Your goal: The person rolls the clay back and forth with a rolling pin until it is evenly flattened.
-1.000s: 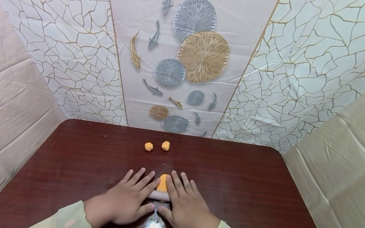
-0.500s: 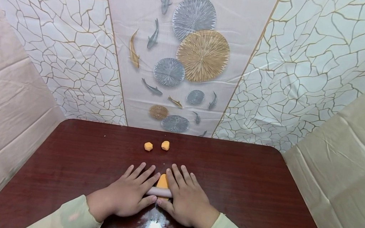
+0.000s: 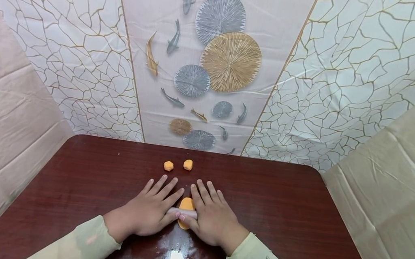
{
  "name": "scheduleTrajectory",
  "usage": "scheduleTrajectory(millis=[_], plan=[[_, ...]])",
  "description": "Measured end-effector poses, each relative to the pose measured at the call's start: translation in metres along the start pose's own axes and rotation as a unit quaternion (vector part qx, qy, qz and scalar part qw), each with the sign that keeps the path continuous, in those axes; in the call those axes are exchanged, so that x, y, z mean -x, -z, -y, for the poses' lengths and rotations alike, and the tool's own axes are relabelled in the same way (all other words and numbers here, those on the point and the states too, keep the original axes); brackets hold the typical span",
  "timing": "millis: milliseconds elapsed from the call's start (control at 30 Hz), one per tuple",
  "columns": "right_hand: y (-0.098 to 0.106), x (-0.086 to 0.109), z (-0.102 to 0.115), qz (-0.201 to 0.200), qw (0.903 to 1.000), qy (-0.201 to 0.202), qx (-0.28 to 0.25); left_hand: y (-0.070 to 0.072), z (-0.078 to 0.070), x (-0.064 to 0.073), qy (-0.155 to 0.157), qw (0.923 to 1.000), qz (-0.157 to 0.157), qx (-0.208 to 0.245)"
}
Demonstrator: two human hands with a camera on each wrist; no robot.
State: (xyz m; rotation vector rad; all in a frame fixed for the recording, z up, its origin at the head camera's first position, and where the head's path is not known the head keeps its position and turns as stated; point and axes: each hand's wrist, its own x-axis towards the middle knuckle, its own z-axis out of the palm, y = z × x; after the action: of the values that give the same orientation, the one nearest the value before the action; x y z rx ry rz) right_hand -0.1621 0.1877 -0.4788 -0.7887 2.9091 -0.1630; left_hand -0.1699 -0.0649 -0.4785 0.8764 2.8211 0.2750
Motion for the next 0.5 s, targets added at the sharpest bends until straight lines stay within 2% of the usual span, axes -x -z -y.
scheduleTrajectory(millis=[167, 333, 500], plan=[[0.0, -0.007, -0.005, 0.003, 1.0, -0.002, -0.004, 0.0, 0.004, -0.006, 0.0, 1.0, -0.007, -0.003], [0.002, -0.015, -0.01, 0.022, 0.9995, -0.012, -0.021, -0.001, 0.007, -0.013, 0.004, 0.9999, -0.014, -0.008], [0.005, -0.023, -0.014, 0.034, 0.9986, -0.017, -0.036, -0.003, 0.012, -0.022, 0.016, 0.9996, -0.012, -0.019]])
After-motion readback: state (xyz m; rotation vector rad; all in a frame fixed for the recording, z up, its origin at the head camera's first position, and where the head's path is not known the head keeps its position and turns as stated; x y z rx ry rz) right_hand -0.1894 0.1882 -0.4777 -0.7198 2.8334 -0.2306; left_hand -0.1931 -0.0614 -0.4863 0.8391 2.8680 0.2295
